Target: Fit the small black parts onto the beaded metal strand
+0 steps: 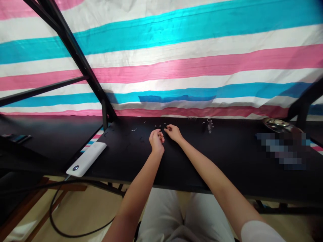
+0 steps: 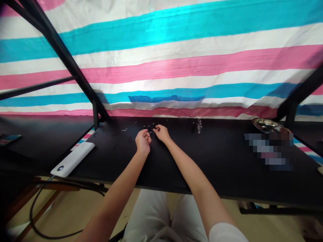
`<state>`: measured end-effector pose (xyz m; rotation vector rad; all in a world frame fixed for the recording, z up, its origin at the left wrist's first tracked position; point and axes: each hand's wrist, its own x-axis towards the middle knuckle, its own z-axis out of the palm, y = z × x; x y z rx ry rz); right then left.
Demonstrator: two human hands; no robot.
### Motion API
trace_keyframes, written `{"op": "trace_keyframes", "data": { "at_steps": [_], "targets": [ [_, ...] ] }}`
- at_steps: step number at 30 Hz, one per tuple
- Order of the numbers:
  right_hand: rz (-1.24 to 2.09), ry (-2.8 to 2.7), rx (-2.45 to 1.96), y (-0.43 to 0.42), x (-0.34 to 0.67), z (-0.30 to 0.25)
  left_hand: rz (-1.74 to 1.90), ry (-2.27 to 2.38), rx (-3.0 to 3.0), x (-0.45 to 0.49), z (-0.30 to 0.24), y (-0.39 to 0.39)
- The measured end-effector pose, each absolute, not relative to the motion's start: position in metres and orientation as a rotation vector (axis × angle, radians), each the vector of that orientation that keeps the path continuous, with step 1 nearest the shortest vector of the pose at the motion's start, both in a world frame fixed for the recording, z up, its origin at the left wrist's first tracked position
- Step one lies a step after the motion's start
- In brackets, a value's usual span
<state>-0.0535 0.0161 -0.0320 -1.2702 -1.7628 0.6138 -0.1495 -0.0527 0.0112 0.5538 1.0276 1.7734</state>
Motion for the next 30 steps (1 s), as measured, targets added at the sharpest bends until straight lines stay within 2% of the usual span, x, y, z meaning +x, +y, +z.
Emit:
{"op": "trace_keyframes", "data": {
  "at_steps": [6, 30],
  "targets": [
    [0.486, -1.915, -1.332, 0.018, -0.059, -0.037, 1.738, 0.989, 0.499, -0.149, 0.016, -0.055],
    [0.369, -1.994, -1.519, 0.001, -0.05, -0.029, 1.741, 0.958, 0.531, -0.148, 0.02, -0.058]
  ]
}}
